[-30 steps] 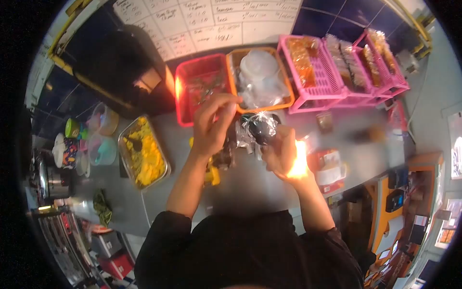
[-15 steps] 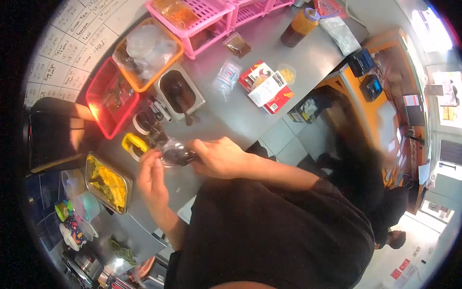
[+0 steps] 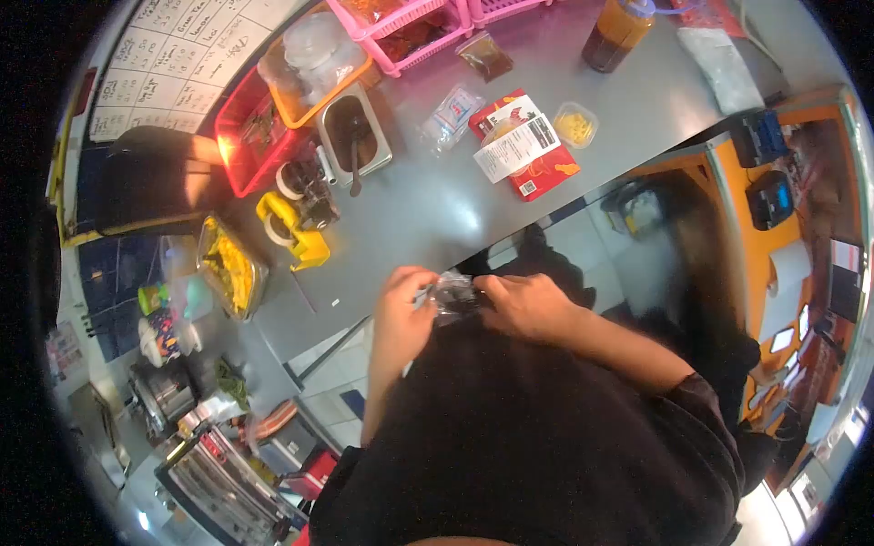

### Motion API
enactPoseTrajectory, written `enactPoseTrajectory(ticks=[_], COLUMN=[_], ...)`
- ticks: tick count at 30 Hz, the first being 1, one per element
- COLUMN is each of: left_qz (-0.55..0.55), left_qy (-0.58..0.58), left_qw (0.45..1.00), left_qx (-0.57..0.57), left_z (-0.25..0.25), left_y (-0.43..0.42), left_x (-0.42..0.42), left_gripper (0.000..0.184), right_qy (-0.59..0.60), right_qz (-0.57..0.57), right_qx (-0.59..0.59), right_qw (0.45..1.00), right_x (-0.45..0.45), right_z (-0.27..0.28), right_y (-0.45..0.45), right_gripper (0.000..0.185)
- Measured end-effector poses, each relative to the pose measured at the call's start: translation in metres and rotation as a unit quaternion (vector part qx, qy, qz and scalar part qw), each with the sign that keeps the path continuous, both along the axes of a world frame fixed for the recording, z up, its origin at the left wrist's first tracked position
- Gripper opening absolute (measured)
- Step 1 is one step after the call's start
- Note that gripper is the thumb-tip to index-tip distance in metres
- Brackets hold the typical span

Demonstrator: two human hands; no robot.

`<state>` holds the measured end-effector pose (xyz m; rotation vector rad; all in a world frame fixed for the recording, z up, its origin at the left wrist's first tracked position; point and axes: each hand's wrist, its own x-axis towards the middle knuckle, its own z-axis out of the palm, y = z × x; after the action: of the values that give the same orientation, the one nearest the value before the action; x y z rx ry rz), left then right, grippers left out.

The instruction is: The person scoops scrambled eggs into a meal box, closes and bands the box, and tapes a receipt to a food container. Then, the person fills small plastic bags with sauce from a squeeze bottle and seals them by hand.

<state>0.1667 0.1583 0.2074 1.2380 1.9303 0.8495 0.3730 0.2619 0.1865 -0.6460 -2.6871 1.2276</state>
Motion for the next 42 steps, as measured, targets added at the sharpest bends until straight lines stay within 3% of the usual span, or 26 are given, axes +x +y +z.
enactPoseTrajectory(ticks=[1, 3, 6, 13, 20, 25, 28, 30, 37, 40, 42], left_qz=[-0.012, 0.003, -0.078, -0.051, 0.001, -0.026, -0.028, 0.004, -0.048, -0.047, -0.111], left_qy=[0.078, 0.078, 0.086, 0.033, 0.051, 0.101, 0.081, -0.025, -0.013, -0.045, -0.157], left_qw=[0.997, 0.997, 0.99, 0.993, 0.998, 0.994, 0.996, 0.993, 0.991, 0.979, 0.933], left_qx=[0.008, -0.021, -0.084, -0.105, -0.045, 0.038, 0.009, -0.116, -0.128, -0.194, -0.305], left_z=[-0.002, -0.002, 0.001, -0.005, -0.005, -0.016, -0.027, -0.03, -0.033, -0.024, -0.025], left_y=[-0.003, -0.008, -0.022, -0.041, -0.065, -0.081, -0.093, -0.096, -0.109, -0.103, -0.095], left_x=[0.016, 0.043, 0.065, 0.081, 0.05, 0.011, -0.007, -0.018, -0.063, -0.085, -0.103], left_gripper=[0.029, 0.033, 0.033, 0.032, 0.032, 0.032, 0.033, 0.034, 0.026, 0.024, 0.022], right_qy=[0.01, -0.026, -0.044, -0.025, -0.002, -0.043, -0.093, -0.104, -0.109, -0.114, -0.113], right_qz=[0.004, 0.016, 0.062, 0.129, 0.097, 0.073, 0.071, 0.048, -0.023, 0.0, 0.008], right_qx=[-0.009, -0.01, -0.056, -0.046, -0.012, -0.074, -0.075, -0.071, -0.041, -0.008, 0.009], right_qw=[1.0, 0.999, 0.996, 0.99, 0.995, 0.994, 0.99, 0.991, 0.993, 0.993, 0.994], right_x=[0.01, 0.031, 0.056, 0.067, 0.031, -0.004, -0.024, -0.035, -0.07, -0.086, -0.088], right_z=[-0.003, -0.008, -0.013, -0.02, -0.021, -0.023, -0.02, -0.029, -0.031, -0.027, -0.034], right_y=[0.001, 0.002, 0.002, 0.001, -0.026, -0.054, -0.069, -0.085, -0.127, -0.124, -0.128], right_gripper=[0.043, 0.04, 0.039, 0.04, 0.036, 0.04, 0.036, 0.034, 0.031, 0.031, 0.031])
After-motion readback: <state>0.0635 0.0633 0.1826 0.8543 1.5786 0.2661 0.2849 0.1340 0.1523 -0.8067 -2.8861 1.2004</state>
